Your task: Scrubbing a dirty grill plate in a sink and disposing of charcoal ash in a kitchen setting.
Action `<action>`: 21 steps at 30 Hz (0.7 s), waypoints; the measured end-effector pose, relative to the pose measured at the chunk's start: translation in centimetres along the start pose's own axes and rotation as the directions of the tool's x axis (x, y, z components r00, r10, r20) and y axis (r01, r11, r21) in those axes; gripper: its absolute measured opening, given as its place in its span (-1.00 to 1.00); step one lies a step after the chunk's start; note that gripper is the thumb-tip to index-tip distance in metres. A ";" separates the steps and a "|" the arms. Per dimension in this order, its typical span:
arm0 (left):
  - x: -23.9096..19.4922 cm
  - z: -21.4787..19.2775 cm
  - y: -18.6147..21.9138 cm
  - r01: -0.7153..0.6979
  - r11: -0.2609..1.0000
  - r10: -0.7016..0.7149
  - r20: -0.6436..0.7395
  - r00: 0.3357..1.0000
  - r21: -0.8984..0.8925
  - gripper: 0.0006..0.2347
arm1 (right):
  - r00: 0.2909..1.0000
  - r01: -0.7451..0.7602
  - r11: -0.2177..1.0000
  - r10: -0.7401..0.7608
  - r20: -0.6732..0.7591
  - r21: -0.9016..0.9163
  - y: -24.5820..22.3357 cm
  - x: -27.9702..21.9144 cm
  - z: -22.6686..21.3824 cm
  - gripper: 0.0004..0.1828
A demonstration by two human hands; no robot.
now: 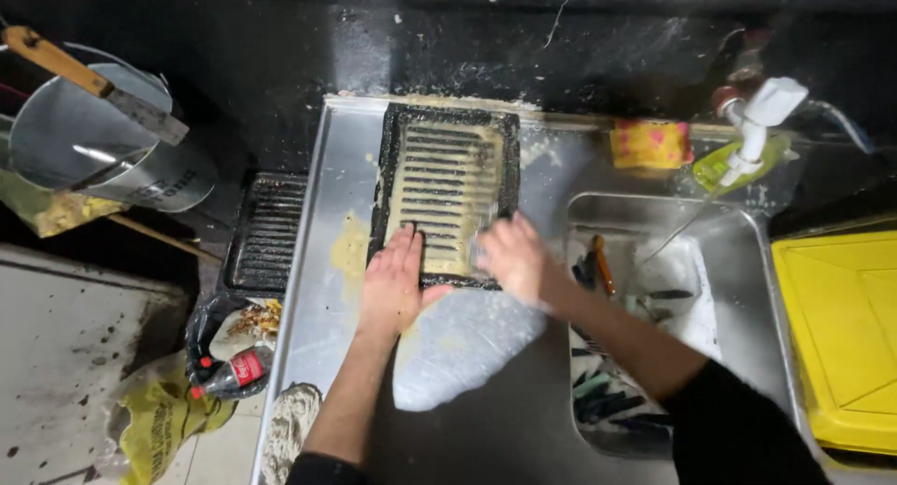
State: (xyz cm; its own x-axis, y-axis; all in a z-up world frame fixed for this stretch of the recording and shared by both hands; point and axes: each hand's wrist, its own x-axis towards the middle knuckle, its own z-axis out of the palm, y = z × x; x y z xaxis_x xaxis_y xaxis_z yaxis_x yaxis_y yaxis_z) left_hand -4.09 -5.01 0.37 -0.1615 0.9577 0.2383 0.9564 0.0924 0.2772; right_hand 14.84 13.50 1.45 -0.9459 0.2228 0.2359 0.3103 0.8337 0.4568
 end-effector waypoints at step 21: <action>-0.9 0.9 -0.7 0.183 0.983 -0.184 -0.228 0.956 -0.027 0.20 | 0.849 -0.506 0.845 0.523 -0.073 0.172 1.7 18.5 11.0 -0.86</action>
State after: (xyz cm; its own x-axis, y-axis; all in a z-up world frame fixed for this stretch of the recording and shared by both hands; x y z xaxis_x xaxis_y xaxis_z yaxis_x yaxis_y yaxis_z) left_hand -4.39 -5.67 -0.81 -0.3861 0.8366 0.3886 0.9038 0.2588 0.3407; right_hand -3.15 24.59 -2.85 -0.6337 0.5887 0.5017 0.7248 0.6785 0.1193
